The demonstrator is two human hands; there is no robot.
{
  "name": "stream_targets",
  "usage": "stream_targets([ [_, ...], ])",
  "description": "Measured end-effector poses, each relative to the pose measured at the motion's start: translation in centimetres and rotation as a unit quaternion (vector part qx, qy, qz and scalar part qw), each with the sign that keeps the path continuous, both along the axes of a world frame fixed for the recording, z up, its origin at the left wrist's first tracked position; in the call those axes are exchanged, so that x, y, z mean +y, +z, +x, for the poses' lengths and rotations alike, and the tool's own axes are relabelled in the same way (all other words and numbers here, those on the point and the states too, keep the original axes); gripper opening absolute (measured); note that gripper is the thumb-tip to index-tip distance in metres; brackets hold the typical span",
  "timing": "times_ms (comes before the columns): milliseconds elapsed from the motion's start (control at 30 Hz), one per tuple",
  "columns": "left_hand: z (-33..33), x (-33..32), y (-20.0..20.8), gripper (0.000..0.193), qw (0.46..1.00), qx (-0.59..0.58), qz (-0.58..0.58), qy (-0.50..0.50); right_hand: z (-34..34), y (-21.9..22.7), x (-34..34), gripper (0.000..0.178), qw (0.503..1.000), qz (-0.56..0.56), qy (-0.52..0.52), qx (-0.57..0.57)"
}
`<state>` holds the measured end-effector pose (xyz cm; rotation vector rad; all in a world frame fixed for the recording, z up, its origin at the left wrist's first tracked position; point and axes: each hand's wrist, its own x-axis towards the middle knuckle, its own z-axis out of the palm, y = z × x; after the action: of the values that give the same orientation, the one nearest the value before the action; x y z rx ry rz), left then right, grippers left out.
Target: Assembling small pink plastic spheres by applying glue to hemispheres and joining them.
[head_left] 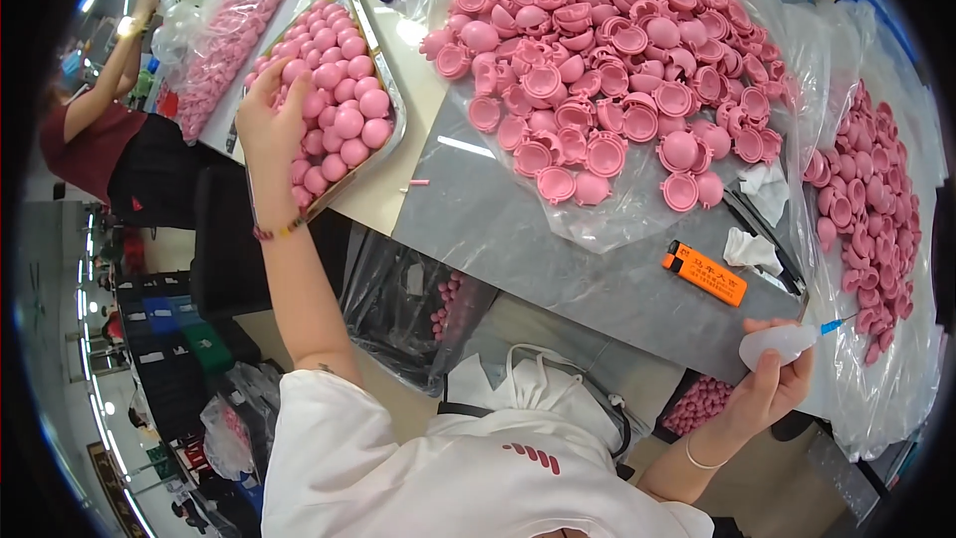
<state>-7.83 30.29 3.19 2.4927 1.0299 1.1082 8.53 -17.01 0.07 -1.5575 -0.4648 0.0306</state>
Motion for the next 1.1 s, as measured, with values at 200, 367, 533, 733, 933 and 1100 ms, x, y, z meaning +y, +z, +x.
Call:
stream_targets([
  [200,4.1,-6.0,1.8,0.025,0.991,-0.065,0.115,-0.022,0.0,0.0,0.2,0.033,1.0,-0.014,-0.015,-0.005],
  [367,7.8,-15.4,0.8,0.02,0.962,0.089,0.079,-0.244,0.0,-0.1,0.6,0.035,0.998,-0.011,-0.065,-0.012],
  [533,8.0,-16.0,-1.7,0.012,0.963,0.111,-0.019,-0.245,-0.3,0.1,0.8,0.037,0.997,-0.003,-0.075,-0.016],
  [733,6.3,-21.1,1.1,0.008,0.898,-0.081,-0.195,-0.386,-0.9,0.5,1.1,0.036,0.991,0.125,0.008,0.036],
  [933,7.0,-27.6,-2.1,0.011,0.693,-0.067,-0.436,-0.57,-4.3,2.1,4.5,0.032,0.945,0.236,0.148,0.171],
  [1100,6.7,-30.2,-2.2,0.024,0.605,-0.169,-0.662,-0.409,-4.5,1.3,3.6,0.027,0.939,0.253,0.185,0.139],
])
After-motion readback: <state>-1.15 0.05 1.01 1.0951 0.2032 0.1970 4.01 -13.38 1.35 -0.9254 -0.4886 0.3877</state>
